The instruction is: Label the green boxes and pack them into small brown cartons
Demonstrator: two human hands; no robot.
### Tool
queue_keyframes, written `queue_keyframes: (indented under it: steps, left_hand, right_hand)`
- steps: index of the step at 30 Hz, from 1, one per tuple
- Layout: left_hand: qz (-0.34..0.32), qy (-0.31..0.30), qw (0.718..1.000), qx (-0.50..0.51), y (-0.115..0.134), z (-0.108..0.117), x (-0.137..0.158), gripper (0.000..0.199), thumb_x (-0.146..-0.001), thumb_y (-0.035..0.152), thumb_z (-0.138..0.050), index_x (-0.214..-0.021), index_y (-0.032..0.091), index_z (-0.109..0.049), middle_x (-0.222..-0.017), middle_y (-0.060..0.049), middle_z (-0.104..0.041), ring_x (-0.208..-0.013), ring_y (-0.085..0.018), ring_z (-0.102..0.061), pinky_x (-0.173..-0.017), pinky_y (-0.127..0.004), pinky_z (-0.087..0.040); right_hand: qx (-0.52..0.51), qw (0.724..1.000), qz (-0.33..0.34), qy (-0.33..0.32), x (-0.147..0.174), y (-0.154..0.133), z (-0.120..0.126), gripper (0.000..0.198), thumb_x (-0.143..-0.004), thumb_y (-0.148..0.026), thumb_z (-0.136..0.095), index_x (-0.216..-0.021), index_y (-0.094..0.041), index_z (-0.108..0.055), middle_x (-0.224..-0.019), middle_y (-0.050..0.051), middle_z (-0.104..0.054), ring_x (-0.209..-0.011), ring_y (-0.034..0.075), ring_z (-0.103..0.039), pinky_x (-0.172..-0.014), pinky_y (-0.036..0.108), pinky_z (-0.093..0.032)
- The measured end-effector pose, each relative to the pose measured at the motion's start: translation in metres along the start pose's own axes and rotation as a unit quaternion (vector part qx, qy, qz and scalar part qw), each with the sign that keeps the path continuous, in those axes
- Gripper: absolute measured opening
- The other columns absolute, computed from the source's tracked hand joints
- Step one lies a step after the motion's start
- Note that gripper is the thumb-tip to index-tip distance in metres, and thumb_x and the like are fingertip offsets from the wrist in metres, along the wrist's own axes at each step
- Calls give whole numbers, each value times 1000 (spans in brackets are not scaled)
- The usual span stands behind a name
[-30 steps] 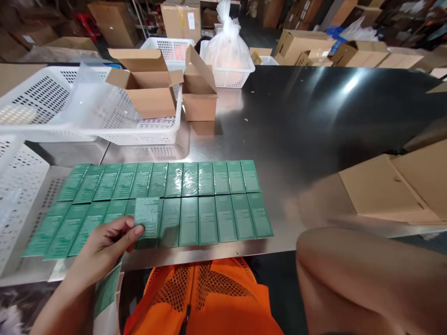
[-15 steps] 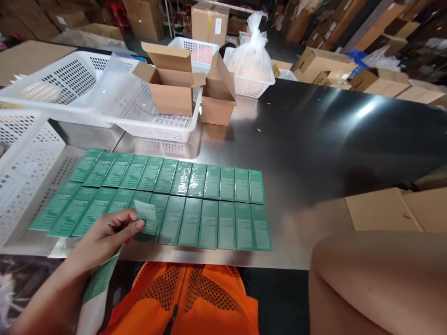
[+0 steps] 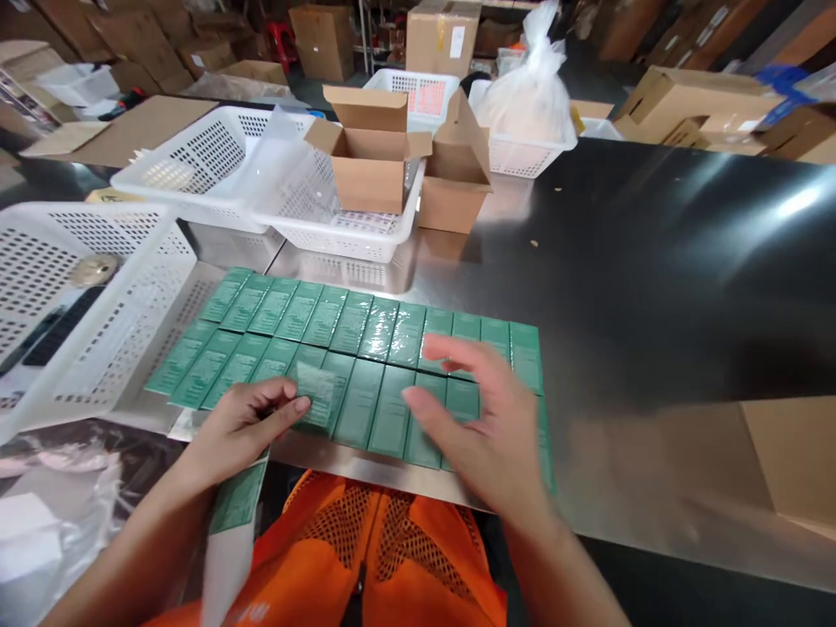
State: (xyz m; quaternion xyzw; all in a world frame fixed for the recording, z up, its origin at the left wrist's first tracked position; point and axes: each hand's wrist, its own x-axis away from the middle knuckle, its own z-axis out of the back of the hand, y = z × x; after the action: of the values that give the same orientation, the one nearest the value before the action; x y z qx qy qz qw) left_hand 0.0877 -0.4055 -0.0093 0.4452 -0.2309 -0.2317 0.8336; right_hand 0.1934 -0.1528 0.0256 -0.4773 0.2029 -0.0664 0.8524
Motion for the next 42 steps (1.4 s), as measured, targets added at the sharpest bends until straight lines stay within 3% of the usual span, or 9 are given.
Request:
queue_keyframes:
  steps: [6, 11, 15, 20, 23, 26, 29, 35, 42]
  left_hand:
    - [-5, -44, 998, -42, 0, -10, 8, 35, -92, 43, -51, -66, 20, -49, -54, 7, -41, -51, -9, -38, -51, -23, -29]
    - [-18, -79, 996, -28, -3, -20, 13, 34, -91, 41, -52, -65, 20, -51, -52, 7, -45, -50, -9, -41, -51, -22, -30]
    - [88, -63, 990, 91, -7, -23, 7, 30, -81, 48, -63, -83, 19, -63, -50, 7, -48, -46, -9, -41, -46, -23, -30]
    - [194, -41, 944, 265, -14, -12, -6, 61, -74, 55, -68, -120, 15, -63, -41, 9, -43, -35, -8, -33, -38, -22, -20]
    - [157, -32, 965, 206, -16, -9, -5, 59, -82, 56, -63, -124, 16, -61, -47, 7, -51, -41, -10, -44, -41, -22, -27]
    - [92, -85, 989, 79, -15, -13, 0, 41, -86, 55, -56, -96, 18, -68, -53, 3, -58, -49, -13, -53, -49, -24, -36]
    - [44, -80, 995, -35, -12, -20, 2, 37, -90, 49, -50, -67, 21, -56, -52, 3, -57, -51, -13, -51, -53, -25, -35]
    - [91, -75, 985, -126, -11, -33, 1, 43, -92, 48, -44, -58, 22, -47, -50, 3, -51, -51, -15, -47, -56, -28, -30]
    - [120, -113, 968, -191, -13, -47, -5, 40, -92, 45, -41, -59, 22, -43, -55, 1, -51, -55, -17, -46, -58, -30, -21]
  right_hand:
    - [-97, 985, -123, -78, 18, 12, -61, 39, -77, -39, -78, -113, -28, -71, -103, 4, -74, -88, 21, -68, -77, 36, -57]
    - [-246, 940, -223, -73, 21, 27, -77, 27, -74, -41, -78, -91, -21, -74, -80, 3, -74, -73, 18, -69, -66, 31, -57]
    - [-214, 965, -151, 2, 20, 22, -78, 8, -78, -30, -77, -78, -24, -74, -76, 1, -74, -71, 16, -68, -68, 31, -56]
    - [-106, 991, -25, 73, 15, 7, -69, 6, -85, -29, -72, -81, -28, -75, -78, 0, -74, -74, 17, -68, -71, 33, -56]
    - [-133, 986, -87, 43, 9, 12, -67, 7, -82, -33, -74, -82, -26, -74, -80, 1, -74, -74, 17, -68, -70, 32, -56]
    - [-180, 970, -160, -28, 4, 24, -70, 16, -76, -38, -77, -80, -24, -73, -78, 1, -74, -71, 17, -68, -66, 31, -55]
    - [-177, 963, -191, -68, 2, 36, -78, 21, -75, -42, -77, -80, -22, -73, -75, 2, -73, -67, 17, -66, -62, 30, -52]
    - [0, 988, -140, -61, 1, 47, -91, 14, -82, -34, -74, -75, -23, -73, -76, 1, -70, -67, 15, -62, -65, 29, -46]
    - [66, 982, -155, -88, 0, 56, -94, 11, -80, -28, -77, -72, -21, -74, -73, 1, -67, -65, 14, -59, -65, 29, -44]
